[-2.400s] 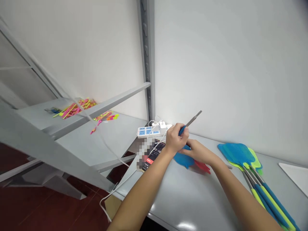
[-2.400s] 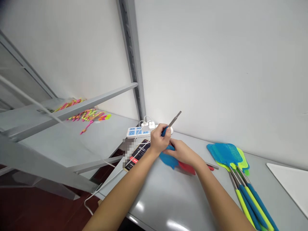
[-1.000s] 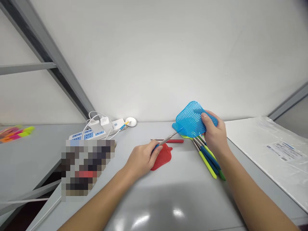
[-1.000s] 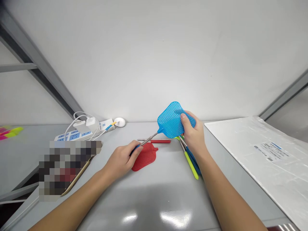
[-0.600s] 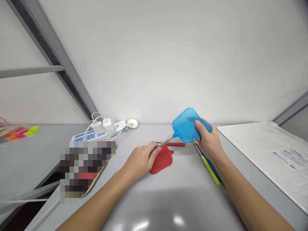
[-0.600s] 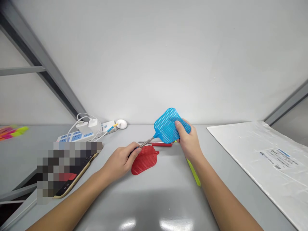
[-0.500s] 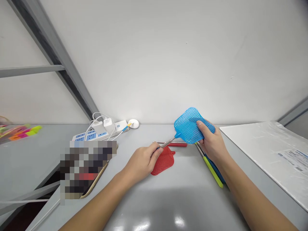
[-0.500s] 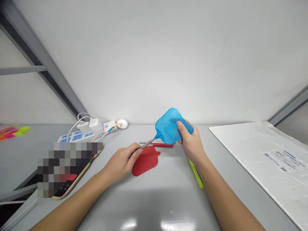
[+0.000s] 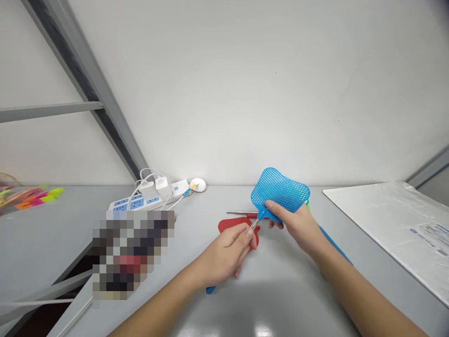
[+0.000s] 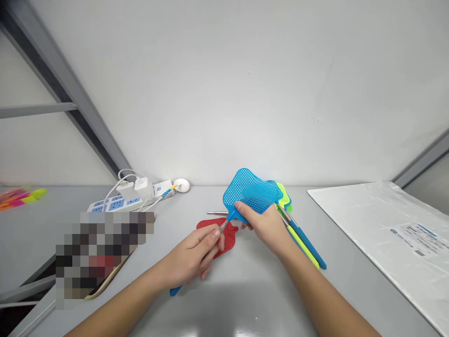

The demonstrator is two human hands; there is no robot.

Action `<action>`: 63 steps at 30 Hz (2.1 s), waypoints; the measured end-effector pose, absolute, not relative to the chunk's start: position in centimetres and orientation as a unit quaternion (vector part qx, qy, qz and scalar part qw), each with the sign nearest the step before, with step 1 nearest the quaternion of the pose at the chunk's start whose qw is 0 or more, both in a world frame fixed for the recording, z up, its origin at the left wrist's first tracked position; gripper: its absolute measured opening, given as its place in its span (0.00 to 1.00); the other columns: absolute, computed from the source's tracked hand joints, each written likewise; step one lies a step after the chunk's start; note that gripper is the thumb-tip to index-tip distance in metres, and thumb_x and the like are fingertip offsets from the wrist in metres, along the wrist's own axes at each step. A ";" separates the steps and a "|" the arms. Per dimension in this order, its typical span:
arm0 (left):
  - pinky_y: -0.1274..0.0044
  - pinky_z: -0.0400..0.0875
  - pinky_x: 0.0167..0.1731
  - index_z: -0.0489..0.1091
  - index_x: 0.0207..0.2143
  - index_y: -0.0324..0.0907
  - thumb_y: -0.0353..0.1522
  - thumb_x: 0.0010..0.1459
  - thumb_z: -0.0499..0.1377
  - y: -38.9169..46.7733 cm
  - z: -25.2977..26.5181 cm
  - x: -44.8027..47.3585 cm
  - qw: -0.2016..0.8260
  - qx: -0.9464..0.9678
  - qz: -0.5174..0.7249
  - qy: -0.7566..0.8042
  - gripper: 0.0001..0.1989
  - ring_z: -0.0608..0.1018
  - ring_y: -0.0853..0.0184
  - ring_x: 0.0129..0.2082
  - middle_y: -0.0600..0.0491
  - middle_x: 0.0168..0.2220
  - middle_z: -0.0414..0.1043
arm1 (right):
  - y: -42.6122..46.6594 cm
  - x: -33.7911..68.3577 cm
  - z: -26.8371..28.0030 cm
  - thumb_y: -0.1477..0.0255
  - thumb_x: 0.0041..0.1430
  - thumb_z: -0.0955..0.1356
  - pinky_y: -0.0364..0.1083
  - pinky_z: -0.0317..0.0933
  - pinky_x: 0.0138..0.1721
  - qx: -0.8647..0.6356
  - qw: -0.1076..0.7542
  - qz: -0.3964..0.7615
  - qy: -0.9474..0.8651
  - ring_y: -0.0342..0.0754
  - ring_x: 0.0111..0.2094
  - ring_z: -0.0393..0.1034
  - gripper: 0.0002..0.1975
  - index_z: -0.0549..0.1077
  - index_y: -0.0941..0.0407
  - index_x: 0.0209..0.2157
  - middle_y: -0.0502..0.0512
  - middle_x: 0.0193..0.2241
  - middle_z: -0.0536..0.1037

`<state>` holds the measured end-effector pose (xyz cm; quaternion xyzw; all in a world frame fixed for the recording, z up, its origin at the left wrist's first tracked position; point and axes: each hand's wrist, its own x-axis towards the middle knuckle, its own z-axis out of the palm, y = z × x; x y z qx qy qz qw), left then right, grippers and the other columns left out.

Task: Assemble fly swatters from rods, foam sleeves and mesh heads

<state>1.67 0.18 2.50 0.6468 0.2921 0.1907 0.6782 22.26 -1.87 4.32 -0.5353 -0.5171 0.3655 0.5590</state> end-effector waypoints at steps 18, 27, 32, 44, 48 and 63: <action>0.78 0.67 0.15 0.62 0.30 0.42 0.45 0.68 0.45 0.2 1.4 2.9 0.821 0.491 0.216 0.193 0.19 0.53 0.76 0.05 0.67 0.09 0.52 | -3.0 18.1 3.0 0.55 0.61 0.67 0.44 0.58 0.27 -0.470 0.500 0.501 -0.528 0.43 0.22 0.62 0.22 0.66 0.54 0.20 0.48 0.17 0.68; 0.78 0.69 0.23 0.55 0.27 0.44 0.47 0.68 0.44 1.6 3.6 0.7 0.810 0.545 0.076 0.200 0.21 0.51 0.78 0.08 0.67 0.12 0.50 | -1.7 22.0 3.9 0.58 0.56 0.72 0.45 0.62 0.28 -0.464 0.640 0.443 -0.423 0.42 0.20 0.56 0.15 0.74 0.55 0.28 0.43 0.15 0.61; 0.77 0.70 0.22 0.55 0.26 0.44 0.44 0.69 0.43 2.0 3.8 -0.1 0.804 0.562 0.042 0.188 0.20 0.53 0.77 0.09 0.65 0.14 0.52 | -1.2 24.3 4.6 0.59 0.54 0.73 0.44 0.62 0.27 -0.444 0.677 0.437 -0.392 0.41 0.20 0.55 0.14 0.76 0.56 0.28 0.44 0.16 0.61; 0.80 0.66 0.14 0.61 0.34 0.44 0.51 0.68 0.40 0.5 2.8 1.5 0.857 0.483 0.059 0.168 0.23 0.53 0.77 0.05 0.67 0.13 0.52 | -1.2 21.6 3.1 0.56 0.60 0.69 0.44 0.62 0.26 -0.405 0.650 0.499 -0.406 0.40 0.18 0.57 0.17 0.69 0.55 0.29 0.42 0.14 0.63; 0.80 0.65 0.14 0.57 0.30 0.44 0.53 0.66 0.42 0.0 2.6 2.0 0.858 0.476 0.065 0.182 0.23 0.52 0.78 0.05 0.67 0.13 0.52 | -1.7 20.4 2.6 0.54 0.61 0.66 0.42 0.59 0.26 -0.422 0.606 0.505 -0.447 0.41 0.18 0.61 0.18 0.69 0.55 0.29 0.44 0.14 0.66; 0.81 0.51 0.19 0.58 0.26 0.42 0.55 0.62 0.48 -8.4 3.9 -2.7 0.781 0.552 0.037 0.290 0.26 0.56 0.75 0.17 0.61 0.19 0.54 | -10.6 18.7 3.6 0.51 0.64 0.62 0.43 0.60 0.28 -0.433 0.577 0.540 -0.434 0.40 0.19 0.54 0.22 0.68 0.55 0.28 0.41 0.13 0.54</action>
